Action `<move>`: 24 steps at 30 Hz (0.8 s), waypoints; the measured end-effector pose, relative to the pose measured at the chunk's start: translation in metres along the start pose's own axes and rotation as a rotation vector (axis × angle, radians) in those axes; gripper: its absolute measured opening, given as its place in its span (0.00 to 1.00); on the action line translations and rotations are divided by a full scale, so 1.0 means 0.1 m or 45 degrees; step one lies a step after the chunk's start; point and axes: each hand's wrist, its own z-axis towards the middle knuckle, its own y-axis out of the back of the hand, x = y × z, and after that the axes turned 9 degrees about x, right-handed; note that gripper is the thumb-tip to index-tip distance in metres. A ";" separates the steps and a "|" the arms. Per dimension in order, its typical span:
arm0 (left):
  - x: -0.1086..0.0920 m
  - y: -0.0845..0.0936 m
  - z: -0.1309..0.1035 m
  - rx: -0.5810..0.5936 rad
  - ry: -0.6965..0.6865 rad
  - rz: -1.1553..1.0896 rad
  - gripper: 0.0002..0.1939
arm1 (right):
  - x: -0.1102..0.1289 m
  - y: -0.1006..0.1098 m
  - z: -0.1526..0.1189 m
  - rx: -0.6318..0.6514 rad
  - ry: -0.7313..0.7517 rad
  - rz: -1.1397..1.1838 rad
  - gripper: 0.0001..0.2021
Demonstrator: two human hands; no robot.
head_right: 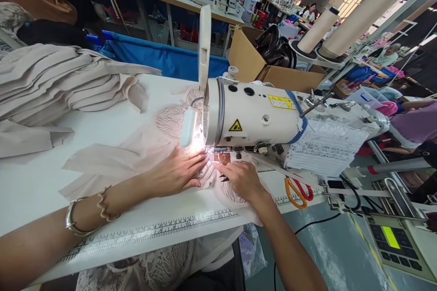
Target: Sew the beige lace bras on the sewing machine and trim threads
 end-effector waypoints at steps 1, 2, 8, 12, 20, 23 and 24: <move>0.00 0.00 0.00 -0.004 -0.008 -0.015 0.30 | 0.00 0.00 0.00 -0.010 0.009 0.004 0.30; 0.01 0.00 0.00 -0.008 -0.007 -0.024 0.29 | 0.00 0.00 0.01 -0.012 0.011 0.011 0.30; 0.03 0.01 -0.01 0.001 0.019 -0.015 0.29 | -0.01 0.04 0.07 0.032 -0.028 0.033 0.30; 0.04 0.01 0.00 -0.005 0.045 -0.067 0.29 | 0.00 0.07 0.13 0.137 -0.101 0.033 0.30; 0.12 0.02 0.02 0.046 0.106 -0.070 0.28 | -0.03 0.10 0.26 0.232 -0.217 0.166 0.30; 0.09 -0.03 0.01 0.009 0.147 -0.061 0.26 | -0.04 0.08 0.30 0.232 -0.209 0.271 0.29; 0.06 -0.04 0.01 -0.002 0.159 -0.051 0.25 | -0.04 0.07 0.30 0.234 -0.207 0.275 0.29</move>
